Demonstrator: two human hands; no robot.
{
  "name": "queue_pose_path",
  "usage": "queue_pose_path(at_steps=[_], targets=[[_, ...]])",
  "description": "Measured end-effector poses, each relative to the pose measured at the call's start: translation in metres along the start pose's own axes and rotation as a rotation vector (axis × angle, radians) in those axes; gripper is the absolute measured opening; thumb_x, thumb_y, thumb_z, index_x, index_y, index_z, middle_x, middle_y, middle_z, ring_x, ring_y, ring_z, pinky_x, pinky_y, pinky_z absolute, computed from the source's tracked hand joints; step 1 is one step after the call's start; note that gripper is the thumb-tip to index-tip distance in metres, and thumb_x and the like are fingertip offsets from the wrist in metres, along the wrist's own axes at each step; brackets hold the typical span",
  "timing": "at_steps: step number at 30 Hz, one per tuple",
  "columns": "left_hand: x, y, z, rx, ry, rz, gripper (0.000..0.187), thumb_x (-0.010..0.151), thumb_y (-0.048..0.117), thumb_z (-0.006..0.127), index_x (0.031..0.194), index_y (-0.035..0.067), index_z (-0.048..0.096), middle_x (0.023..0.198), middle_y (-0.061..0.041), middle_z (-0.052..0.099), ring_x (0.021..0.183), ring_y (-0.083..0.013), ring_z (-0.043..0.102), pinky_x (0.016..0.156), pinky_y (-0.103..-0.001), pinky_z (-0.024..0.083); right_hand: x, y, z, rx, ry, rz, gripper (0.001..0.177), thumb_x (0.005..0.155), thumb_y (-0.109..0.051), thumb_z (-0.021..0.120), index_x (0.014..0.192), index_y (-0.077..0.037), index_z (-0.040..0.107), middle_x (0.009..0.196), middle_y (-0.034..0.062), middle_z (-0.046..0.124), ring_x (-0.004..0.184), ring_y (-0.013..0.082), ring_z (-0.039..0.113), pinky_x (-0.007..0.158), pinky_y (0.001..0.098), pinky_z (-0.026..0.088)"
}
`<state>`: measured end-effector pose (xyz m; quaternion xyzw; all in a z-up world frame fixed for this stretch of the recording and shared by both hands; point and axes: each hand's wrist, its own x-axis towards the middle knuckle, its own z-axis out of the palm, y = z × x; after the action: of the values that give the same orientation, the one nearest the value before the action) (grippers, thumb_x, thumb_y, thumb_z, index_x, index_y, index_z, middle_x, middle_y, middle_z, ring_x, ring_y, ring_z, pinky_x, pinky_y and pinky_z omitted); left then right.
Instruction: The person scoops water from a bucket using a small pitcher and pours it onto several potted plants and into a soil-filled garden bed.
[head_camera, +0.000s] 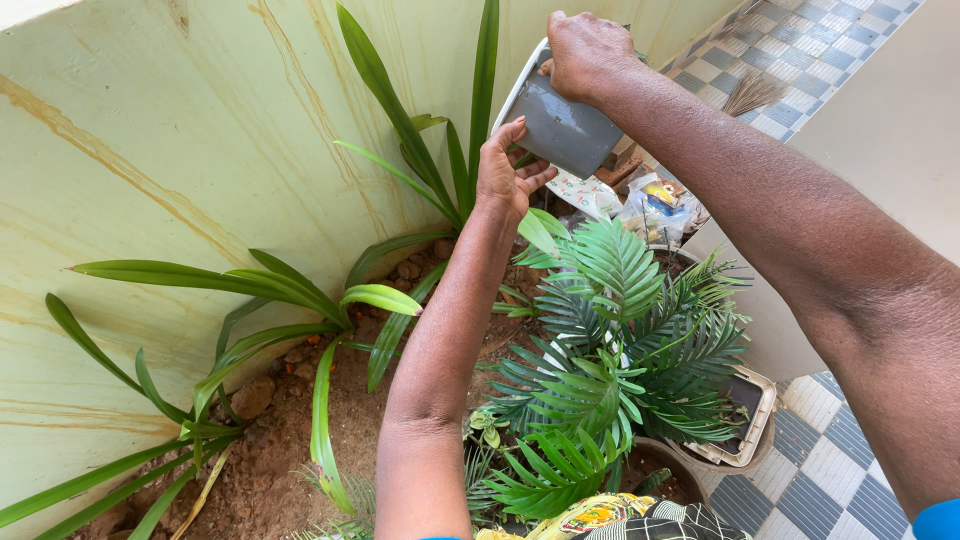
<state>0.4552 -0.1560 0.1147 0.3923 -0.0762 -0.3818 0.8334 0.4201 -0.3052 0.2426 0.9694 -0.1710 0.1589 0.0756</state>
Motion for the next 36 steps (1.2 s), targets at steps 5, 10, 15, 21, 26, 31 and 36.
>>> queue_pose_path(at_steps=[5,10,15,21,26,31,36], targets=[[0.0,-0.001,-0.001,0.005,-0.006,0.006,0.076,0.079,0.047,0.069,0.139,0.005,0.049,0.13,-0.023,0.05,0.113,-0.0433,0.055,0.097,-0.059,0.052,-0.003,-0.003,-0.003,0.001,-0.006,0.009,0.044,0.092,-0.029,0.081,0.117,0.002,0.062,0.099,0.0279,0.072,0.096,0.0414,0.073,0.08,0.0529,0.058],[-0.007,0.0,0.002,0.014,0.0,0.008,0.075,0.079,0.046,0.068,0.139,0.006,0.049,0.131,-0.025,0.048,0.115,-0.0445,0.055,0.098,-0.06,0.052,-0.006,-0.007,-0.008,0.008,-0.029,0.016,0.045,0.093,-0.031,0.08,0.117,0.002,0.062,0.099,0.0273,0.072,0.096,0.0403,0.073,0.08,0.0524,0.058],[-0.009,0.002,0.004,0.011,0.005,0.008,0.074,0.079,0.045,0.068,0.139,0.006,0.048,0.132,-0.025,0.048,0.116,-0.0458,0.055,0.098,-0.06,0.052,-0.007,-0.008,-0.01,0.012,-0.028,0.02,0.044,0.093,-0.03,0.08,0.117,0.002,0.062,0.099,0.0264,0.072,0.096,0.0399,0.073,0.081,0.0523,0.058],[-0.007,0.005,0.004,0.01,-0.002,0.013,0.074,0.079,0.046,0.068,0.138,0.005,0.049,0.133,-0.025,0.049,0.116,-0.0449,0.055,0.098,-0.06,0.051,-0.007,-0.006,-0.016,0.039,-0.018,0.023,0.045,0.093,-0.031,0.08,0.119,0.002,0.062,0.1,0.0266,0.072,0.097,0.0408,0.072,0.081,0.0523,0.057],[-0.007,0.008,0.006,-0.006,-0.004,0.019,0.072,0.08,0.045,0.069,0.136,0.005,0.05,0.134,-0.024,0.049,0.116,-0.0454,0.056,0.099,-0.061,0.05,-0.007,-0.005,-0.02,0.056,0.003,0.023,0.045,0.094,-0.032,0.08,0.117,0.002,0.062,0.1,0.0266,0.072,0.098,0.0419,0.071,0.082,0.0528,0.056],[-0.007,0.008,0.007,-0.006,-0.013,0.019,0.07,0.078,0.045,0.068,0.135,0.008,0.052,0.131,-0.021,0.051,0.113,-0.0439,0.057,0.097,-0.06,0.05,-0.006,-0.004,-0.02,0.047,0.016,0.016,0.045,0.093,-0.031,0.081,0.117,0.002,0.062,0.101,0.0266,0.072,0.098,0.0418,0.072,0.081,0.0526,0.057],[-0.001,0.006,0.004,-0.021,-0.012,0.014,0.068,0.08,0.045,0.07,0.132,0.006,0.053,0.13,-0.022,0.053,0.114,-0.0441,0.058,0.097,-0.061,0.051,-0.006,-0.004,-0.019,0.039,0.03,0.006,0.044,0.091,-0.029,0.081,0.119,0.0,0.063,0.101,0.0261,0.071,0.097,0.041,0.072,0.08,0.0522,0.057]])
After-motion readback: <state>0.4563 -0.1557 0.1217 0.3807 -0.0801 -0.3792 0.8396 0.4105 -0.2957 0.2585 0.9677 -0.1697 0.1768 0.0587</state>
